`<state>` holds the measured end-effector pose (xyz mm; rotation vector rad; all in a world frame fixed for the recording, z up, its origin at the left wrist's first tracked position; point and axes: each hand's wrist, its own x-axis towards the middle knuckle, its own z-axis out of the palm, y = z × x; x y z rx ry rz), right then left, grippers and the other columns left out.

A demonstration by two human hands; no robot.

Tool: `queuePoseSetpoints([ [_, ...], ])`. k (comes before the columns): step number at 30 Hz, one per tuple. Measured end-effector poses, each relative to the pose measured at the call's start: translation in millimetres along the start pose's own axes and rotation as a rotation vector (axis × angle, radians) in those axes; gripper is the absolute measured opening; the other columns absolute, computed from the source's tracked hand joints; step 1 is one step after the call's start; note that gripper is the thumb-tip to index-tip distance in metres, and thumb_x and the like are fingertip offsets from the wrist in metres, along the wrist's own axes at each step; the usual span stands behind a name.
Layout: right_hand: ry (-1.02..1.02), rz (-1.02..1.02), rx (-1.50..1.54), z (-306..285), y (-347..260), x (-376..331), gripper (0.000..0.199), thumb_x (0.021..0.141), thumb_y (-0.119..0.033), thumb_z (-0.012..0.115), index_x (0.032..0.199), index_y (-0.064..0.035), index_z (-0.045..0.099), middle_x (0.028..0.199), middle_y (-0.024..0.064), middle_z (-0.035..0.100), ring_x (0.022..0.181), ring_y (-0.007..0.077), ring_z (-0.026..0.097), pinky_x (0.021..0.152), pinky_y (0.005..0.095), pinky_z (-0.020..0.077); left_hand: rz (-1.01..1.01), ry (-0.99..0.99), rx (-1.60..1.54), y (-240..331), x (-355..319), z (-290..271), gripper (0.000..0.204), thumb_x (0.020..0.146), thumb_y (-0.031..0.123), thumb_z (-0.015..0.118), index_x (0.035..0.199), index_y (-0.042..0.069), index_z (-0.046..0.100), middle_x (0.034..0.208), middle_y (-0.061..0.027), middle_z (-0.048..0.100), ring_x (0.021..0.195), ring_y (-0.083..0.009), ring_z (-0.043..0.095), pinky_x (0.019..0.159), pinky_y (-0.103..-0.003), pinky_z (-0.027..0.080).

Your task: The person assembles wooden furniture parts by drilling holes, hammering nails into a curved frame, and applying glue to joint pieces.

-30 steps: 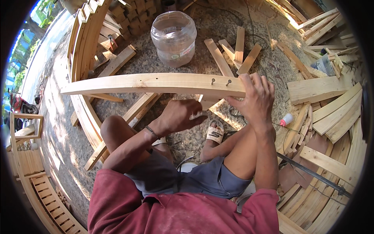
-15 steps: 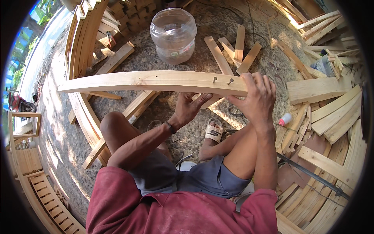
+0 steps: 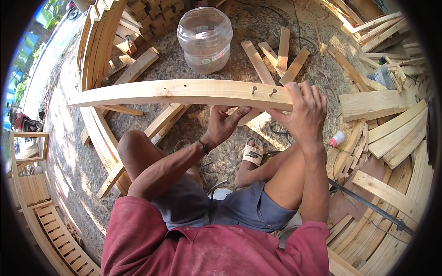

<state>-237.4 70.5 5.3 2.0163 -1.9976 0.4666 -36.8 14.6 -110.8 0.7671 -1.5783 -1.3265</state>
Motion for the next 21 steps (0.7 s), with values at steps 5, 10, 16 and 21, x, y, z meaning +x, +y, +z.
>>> queuePoseSetpoints([
  [5, 0.018, -0.009, 0.02, 1.6, 0.7, -1.1, 0.061, 0.061, -0.042, 0.091, 0.109, -0.016, 0.063, 0.095, 0.0018, 0.06, 0.096, 0.022, 0.059, 0.087, 0.0429, 0.0437, -0.035, -0.05, 0.008, 3.4, 3.1, -3.1, 0.037, 0.093, 0.025, 0.073, 0.118, -0.002, 0.068, 0.106, -0.0134, 0.074, 0.097, -0.019, 0.068, 0.086, -0.035, 0.053],
  [10, 0.0, 0.009, 0.034, -0.5, 2.5, -1.9, 0.06, 0.062, -0.04, 0.09, 0.109, -0.0154, 0.063, 0.096, 0.0027, 0.06, 0.097, 0.0235, 0.058, 0.088, 0.0434, 0.0425, 0.121, -0.362, 0.76, 52.8, -0.2, -33.2, 0.05, 0.087, 0.033, 0.075, 0.123, 0.0, 0.063, 0.111, -0.0227, 0.068, 0.11, -0.0385, 0.063, 0.096, -0.044, 0.049],
  [16, 0.0, -0.007, 0.05, 1.2, 5.0, -0.4, 0.061, 0.062, -0.044, 0.089, 0.108, -0.0147, 0.062, 0.097, 0.0025, 0.061, 0.099, 0.0232, 0.058, 0.088, 0.0434, 0.0423, -0.179, -0.634, 0.902, 178.7, 5.7, -59.3, 0.045, 0.087, 0.035, 0.075, 0.113, 0.003, 0.06, 0.1, -0.0134, 0.07, 0.094, -0.0299, 0.069, 0.074, -0.044, 0.053],
  [21, -0.004, -0.006, 0.021, 3.8, 6.4, 3.2, 0.066, 0.063, -0.059, 0.083, 0.107, -0.0136, 0.062, 0.097, 0.005, 0.06, 0.098, 0.0254, 0.059, 0.088, 0.0447, 0.0433, 0.533, -0.341, 1.175, 157.0, 48.5, -53.8, 0.055, 0.08, 0.033, 0.079, 0.121, 0.002, 0.057, 0.11, -0.0167, 0.065, 0.106, -0.032, 0.064, 0.09, -0.044, 0.05],
])
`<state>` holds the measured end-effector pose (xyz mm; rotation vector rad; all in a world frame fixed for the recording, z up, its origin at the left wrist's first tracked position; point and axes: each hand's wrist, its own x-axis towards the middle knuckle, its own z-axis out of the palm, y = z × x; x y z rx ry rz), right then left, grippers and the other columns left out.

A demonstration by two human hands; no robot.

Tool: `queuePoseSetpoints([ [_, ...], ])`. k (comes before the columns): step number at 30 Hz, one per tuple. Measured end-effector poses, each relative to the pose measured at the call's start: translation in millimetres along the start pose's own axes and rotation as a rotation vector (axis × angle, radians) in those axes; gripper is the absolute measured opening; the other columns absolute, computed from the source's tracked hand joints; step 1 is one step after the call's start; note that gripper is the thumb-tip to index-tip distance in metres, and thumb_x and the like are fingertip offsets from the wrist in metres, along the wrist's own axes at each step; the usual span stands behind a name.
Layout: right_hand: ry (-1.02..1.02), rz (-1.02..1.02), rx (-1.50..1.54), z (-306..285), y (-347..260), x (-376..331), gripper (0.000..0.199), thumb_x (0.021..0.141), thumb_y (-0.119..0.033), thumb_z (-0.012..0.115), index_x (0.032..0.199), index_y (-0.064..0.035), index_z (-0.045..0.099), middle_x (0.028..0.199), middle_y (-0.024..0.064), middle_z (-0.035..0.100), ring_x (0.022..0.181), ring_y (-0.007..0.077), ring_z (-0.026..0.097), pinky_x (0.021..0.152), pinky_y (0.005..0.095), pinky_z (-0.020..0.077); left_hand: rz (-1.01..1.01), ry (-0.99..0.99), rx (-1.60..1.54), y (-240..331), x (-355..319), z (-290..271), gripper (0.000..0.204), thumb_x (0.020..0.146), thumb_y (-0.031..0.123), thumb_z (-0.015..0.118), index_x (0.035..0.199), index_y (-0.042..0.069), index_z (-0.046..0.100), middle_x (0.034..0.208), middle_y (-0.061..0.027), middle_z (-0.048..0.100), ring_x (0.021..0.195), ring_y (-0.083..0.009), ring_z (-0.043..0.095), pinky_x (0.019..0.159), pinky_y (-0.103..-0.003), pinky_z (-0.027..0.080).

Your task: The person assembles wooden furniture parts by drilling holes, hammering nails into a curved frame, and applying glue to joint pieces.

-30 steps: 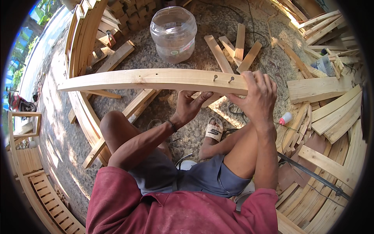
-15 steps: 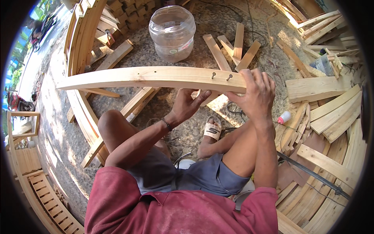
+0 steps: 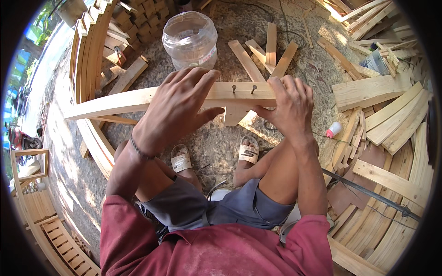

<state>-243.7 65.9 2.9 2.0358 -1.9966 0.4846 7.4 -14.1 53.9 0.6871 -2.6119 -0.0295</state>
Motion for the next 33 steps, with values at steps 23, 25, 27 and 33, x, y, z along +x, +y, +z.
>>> queuePoseSetpoints([
  [23, 0.431, 0.139, 0.314, -12.6, 69.8, -65.2, 0.052, 0.08, -0.038, 0.082, 0.12, -0.0107, 0.063, 0.113, 0.0093, 0.066, 0.108, 0.0252, 0.062, 0.098, 0.0454, 0.0451, 0.016, -0.237, 0.112, -1.6, 22.2, 58.2, 0.045, 0.079, 0.039, 0.081, 0.092, 0.006, 0.052, 0.065, -0.0104, 0.066, 0.058, -0.0324, 0.067, 0.055, -0.044, 0.055],
  [25, 0.271, 0.348, 0.341, -5.9, 110.8, -107.4, 0.047, 0.083, -0.036, 0.079, 0.119, -0.0083, 0.064, 0.113, 0.0145, 0.07, 0.108, 0.0292, 0.067, 0.097, 0.0446, 0.0503, -0.036, -0.267, 0.126, -0.7, 17.4, 51.6, 0.046, 0.079, 0.039, 0.08, 0.093, 0.006, 0.052, 0.067, -0.0108, 0.067, 0.06, -0.0324, 0.068, 0.056, -0.044, 0.055],
  [27, -0.155, 0.614, 0.088, -5.3, 149.6, -168.5, 0.051, 0.089, -0.038, 0.071, 0.127, -0.0065, 0.061, 0.118, 0.0156, 0.068, 0.112, 0.0318, 0.065, 0.098, 0.0436, 0.0504, -0.038, -0.269, 0.116, -1.3, 17.3, 50.1, 0.046, 0.079, 0.039, 0.08, 0.095, 0.006, 0.053, 0.071, -0.0113, 0.068, 0.062, -0.0325, 0.069, 0.056, -0.044, 0.055],
  [33, -0.317, 0.943, -0.379, -55.7, 234.7, -340.3, 0.039, 0.084, -0.025, 0.075, 0.116, -0.0061, 0.064, 0.116, 0.0167, 0.066, 0.113, 0.0322, 0.062, 0.092, 0.0466, 0.0496, -0.121, -0.332, -0.004, 0.9, 21.2, 50.3, 0.048, 0.076, 0.04, 0.081, 0.097, 0.006, 0.054, 0.079, -0.0122, 0.07, 0.069, -0.0332, 0.07, 0.062, -0.044, 0.056],
])
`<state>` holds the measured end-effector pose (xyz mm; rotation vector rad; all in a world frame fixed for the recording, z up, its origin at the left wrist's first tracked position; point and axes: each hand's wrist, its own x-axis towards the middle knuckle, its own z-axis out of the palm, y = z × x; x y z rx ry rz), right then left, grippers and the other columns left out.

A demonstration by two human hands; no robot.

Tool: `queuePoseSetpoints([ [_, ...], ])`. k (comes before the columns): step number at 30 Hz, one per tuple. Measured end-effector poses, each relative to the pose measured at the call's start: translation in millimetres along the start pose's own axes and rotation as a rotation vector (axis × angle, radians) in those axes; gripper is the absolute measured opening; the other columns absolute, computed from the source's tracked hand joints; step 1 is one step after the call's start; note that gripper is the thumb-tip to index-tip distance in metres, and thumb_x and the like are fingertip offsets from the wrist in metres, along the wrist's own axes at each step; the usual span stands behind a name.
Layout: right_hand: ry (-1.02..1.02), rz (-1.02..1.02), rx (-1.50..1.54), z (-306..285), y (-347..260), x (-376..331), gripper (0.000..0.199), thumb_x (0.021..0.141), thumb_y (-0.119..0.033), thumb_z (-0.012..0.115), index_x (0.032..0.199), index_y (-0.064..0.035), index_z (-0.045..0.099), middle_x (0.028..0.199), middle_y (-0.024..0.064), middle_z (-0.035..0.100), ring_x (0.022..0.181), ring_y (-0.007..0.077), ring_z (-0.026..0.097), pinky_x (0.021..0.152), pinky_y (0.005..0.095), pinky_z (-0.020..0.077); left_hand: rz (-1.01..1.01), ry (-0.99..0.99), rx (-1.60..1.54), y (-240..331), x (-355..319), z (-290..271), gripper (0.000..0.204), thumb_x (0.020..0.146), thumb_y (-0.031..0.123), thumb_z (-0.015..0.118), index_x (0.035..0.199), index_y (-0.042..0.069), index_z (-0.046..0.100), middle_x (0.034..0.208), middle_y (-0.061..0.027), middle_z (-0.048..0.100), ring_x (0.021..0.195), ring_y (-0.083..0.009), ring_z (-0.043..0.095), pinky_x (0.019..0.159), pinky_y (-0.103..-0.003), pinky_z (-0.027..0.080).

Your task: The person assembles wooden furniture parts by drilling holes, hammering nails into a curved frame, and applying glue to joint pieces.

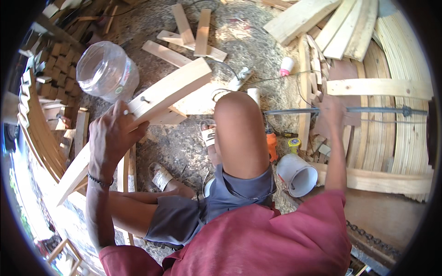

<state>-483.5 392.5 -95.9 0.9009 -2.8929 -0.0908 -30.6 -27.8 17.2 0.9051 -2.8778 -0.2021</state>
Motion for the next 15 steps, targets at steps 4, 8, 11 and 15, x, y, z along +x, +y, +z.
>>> queuePoseSetpoints([
  [4, 0.297, 0.344, 0.456, 15.7, 67.2, -22.9, 0.028, 0.086, -0.023, 0.073, 0.106, -0.0047, 0.068, 0.094, 0.0173, 0.072, 0.086, 0.0292, 0.07, 0.076, 0.0404, 0.0536, -0.008, 0.025, 0.064, 6.0, -3.0, -14.1, 0.046, 0.077, 0.038, 0.081, 0.096, 0.006, 0.055, 0.078, -0.0119, 0.071, 0.07, -0.0326, 0.071, 0.061, -0.042, 0.056],
  [8, 0.048, 0.385, 0.306, 51.4, 73.4, -84.4, 0.031, 0.09, -0.035, 0.067, 0.106, -0.0097, 0.068, 0.09, 0.0129, 0.073, 0.085, 0.0324, 0.071, 0.075, 0.0409, 0.0538, 0.07, 0.078, 0.13, 0.8, 1.7, 2.5, 0.044, 0.079, 0.039, 0.081, 0.092, 0.007, 0.053, 0.067, -0.0112, 0.068, 0.059, -0.0309, 0.069, 0.053, -0.042, 0.054],
  [11, -0.11, 0.411, 0.359, 83.9, 37.6, -136.5, 0.034, 0.088, -0.038, 0.068, 0.11, -0.0117, 0.067, 0.094, 0.0131, 0.074, 0.089, 0.0349, 0.071, 0.077, 0.0455, 0.0535, 0.092, 0.079, 0.168, 1.7, 5.0, 6.6, 0.041, 0.079, 0.036, 0.081, 0.085, 0.004, 0.056, 0.066, -0.0126, 0.064, 0.056, -0.0325, 0.066, 0.052, -0.043, 0.051],
  [15, -0.333, 0.231, 0.182, 145.4, 7.6, -192.5, 0.034, 0.083, -0.036, 0.073, 0.102, -0.0085, 0.069, 0.089, 0.0143, 0.072, 0.087, 0.0344, 0.07, 0.077, 0.0453, 0.054, 0.011, 0.036, 0.16, 7.6, 8.3, 3.7, 0.037, 0.077, 0.031, 0.082, 0.077, 0.001, 0.061, 0.072, -0.015, 0.062, 0.058, -0.0349, 0.064, 0.054, -0.044, 0.05],
])
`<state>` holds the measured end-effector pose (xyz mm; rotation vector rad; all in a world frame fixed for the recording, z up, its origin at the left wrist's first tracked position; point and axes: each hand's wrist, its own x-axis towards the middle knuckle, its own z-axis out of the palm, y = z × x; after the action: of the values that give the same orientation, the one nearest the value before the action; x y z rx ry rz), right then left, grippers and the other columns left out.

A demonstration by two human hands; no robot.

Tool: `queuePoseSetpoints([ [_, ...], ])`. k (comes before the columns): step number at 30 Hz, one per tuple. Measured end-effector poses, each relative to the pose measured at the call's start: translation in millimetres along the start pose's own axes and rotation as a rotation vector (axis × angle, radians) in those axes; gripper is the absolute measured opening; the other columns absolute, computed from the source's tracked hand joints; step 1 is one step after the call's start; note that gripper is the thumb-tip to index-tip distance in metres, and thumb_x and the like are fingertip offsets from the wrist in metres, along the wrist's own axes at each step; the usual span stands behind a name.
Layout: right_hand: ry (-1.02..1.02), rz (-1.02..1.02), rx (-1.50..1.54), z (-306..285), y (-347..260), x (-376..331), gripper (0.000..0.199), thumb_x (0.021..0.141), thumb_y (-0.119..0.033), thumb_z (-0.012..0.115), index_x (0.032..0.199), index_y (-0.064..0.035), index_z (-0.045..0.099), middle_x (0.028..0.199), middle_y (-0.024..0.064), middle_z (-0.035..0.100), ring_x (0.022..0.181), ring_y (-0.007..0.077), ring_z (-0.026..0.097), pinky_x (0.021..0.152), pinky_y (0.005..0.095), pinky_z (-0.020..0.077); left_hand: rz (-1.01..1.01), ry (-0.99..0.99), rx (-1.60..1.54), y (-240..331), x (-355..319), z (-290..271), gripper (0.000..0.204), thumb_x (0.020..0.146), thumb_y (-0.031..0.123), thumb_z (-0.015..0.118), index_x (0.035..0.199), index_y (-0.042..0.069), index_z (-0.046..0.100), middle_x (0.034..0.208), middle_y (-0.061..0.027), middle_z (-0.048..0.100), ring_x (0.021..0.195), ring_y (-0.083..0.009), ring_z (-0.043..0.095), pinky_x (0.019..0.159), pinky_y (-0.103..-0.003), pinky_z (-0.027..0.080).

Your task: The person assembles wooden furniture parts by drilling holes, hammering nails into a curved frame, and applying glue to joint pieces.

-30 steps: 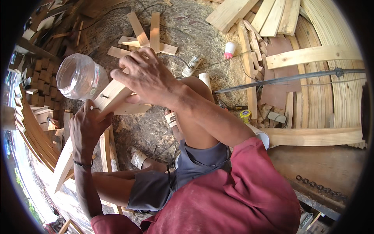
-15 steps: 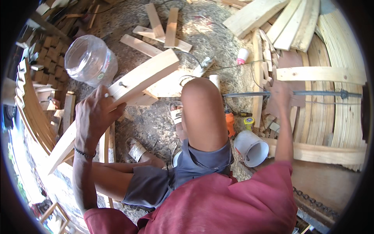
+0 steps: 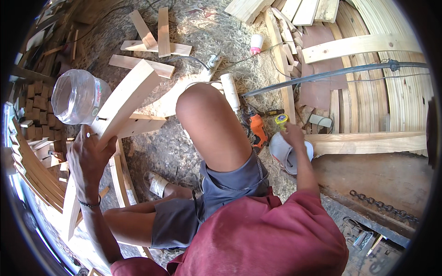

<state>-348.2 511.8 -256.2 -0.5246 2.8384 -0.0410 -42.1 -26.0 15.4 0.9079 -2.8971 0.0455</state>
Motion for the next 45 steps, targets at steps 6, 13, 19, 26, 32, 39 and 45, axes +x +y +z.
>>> queuePoseSetpoints([
  [6, -0.04, -0.023, -0.054, 42.4, -46.2, 41.2, 0.035, 0.083, -0.034, 0.064, 0.109, -0.0106, 0.066, 0.107, 0.0156, 0.069, 0.097, 0.0359, 0.067, 0.083, 0.049, 0.0537, 0.202, 0.145, 0.164, -16.2, -10.9, 7.3, 0.052, 0.077, 0.041, 0.082, 0.102, 0.002, 0.058, 0.066, -0.0123, 0.064, 0.056, -0.0313, 0.066, 0.05, -0.041, 0.052],
  [13, -0.093, -0.283, -0.32, 139.1, -5.6, 108.1, 0.034, 0.091, -0.028, 0.057, 0.121, -0.0114, 0.059, 0.121, 0.012, 0.062, 0.113, 0.0334, 0.06, 0.096, 0.0545, 0.0452, 0.08, 0.055, -0.143, -15.6, -1.0, -1.8, 0.052, 0.076, 0.041, 0.082, 0.102, 0.005, 0.055, 0.074, -0.0119, 0.068, 0.064, -0.0311, 0.07, 0.059, -0.043, 0.056],
  [19, -0.172, -0.425, -0.592, 148.2, 10.2, 135.2, 0.042, 0.096, -0.04, 0.046, 0.12, -0.0101, 0.063, 0.123, 0.0165, 0.062, 0.108, 0.036, 0.062, 0.105, 0.0547, 0.0356, 0.017, -0.07, -0.141, -12.5, 0.8, -11.3, 0.045, 0.077, 0.036, 0.082, 0.092, 0.006, 0.052, 0.075, -0.0097, 0.064, 0.067, -0.0308, 0.068, 0.06, -0.043, 0.054],
  [26, -0.474, -0.553, -0.487, 24.7, -71.4, 109.5, 0.039, 0.087, -0.027, 0.061, 0.117, -0.0031, 0.055, 0.108, 0.0233, 0.067, 0.101, 0.039, 0.067, 0.088, 0.0526, 0.0514, 0.02, 0.033, -0.157, -16.0, -17.3, -8.3, 0.046, 0.075, 0.036, 0.083, 0.092, 0.005, 0.052, 0.074, -0.0113, 0.064, 0.067, -0.0325, 0.068, 0.062, -0.043, 0.054],
  [32, -0.325, -0.485, -0.313, -11.3, -76.9, 63.3, 0.037, 0.089, -0.034, 0.062, 0.108, -0.0036, 0.058, 0.091, 0.0239, 0.07, 0.089, 0.042, 0.069, 0.08, 0.0542, 0.0532, 0.023, 0.015, -0.154, -14.8, -12.7, -8.3, 0.048, 0.075, 0.037, 0.082, 0.093, 0.005, 0.051, 0.074, -0.0115, 0.064, 0.069, -0.0327, 0.068, 0.064, -0.044, 0.054],
  [39, -0.092, -0.206, -0.261, 7.3, -41.9, 7.0, 0.042, 0.089, -0.039, 0.064, 0.11, -0.0038, 0.053, 0.091, 0.0244, 0.07, 0.087, 0.0461, 0.067, 0.075, 0.055, 0.0527, -0.001, -0.066, -0.17, -16.6, -12.1, -9.9, 0.05, 0.074, 0.037, 0.083, 0.094, 0.004, 0.051, 0.079, -0.0122, 0.066, 0.076, -0.0322, 0.069, 0.068, -0.043, 0.055],
  [45, 0.088, 0.013, -0.121, 28.1, -37.5, -9.4, 0.042, 0.09, -0.034, 0.065, 0.117, -0.0053, 0.051, 0.096, 0.0256, 0.069, 0.092, 0.0454, 0.067, 0.078, 0.0548, 0.0514, -0.004, -0.084, -0.177, -16.8, -14.7, -8.2, 0.05, 0.075, 0.038, 0.082, 0.095, 0.004, 0.052, 0.082, -0.0118, 0.068, 0.077, -0.0311, 0.069, 0.068, -0.042, 0.056],
])
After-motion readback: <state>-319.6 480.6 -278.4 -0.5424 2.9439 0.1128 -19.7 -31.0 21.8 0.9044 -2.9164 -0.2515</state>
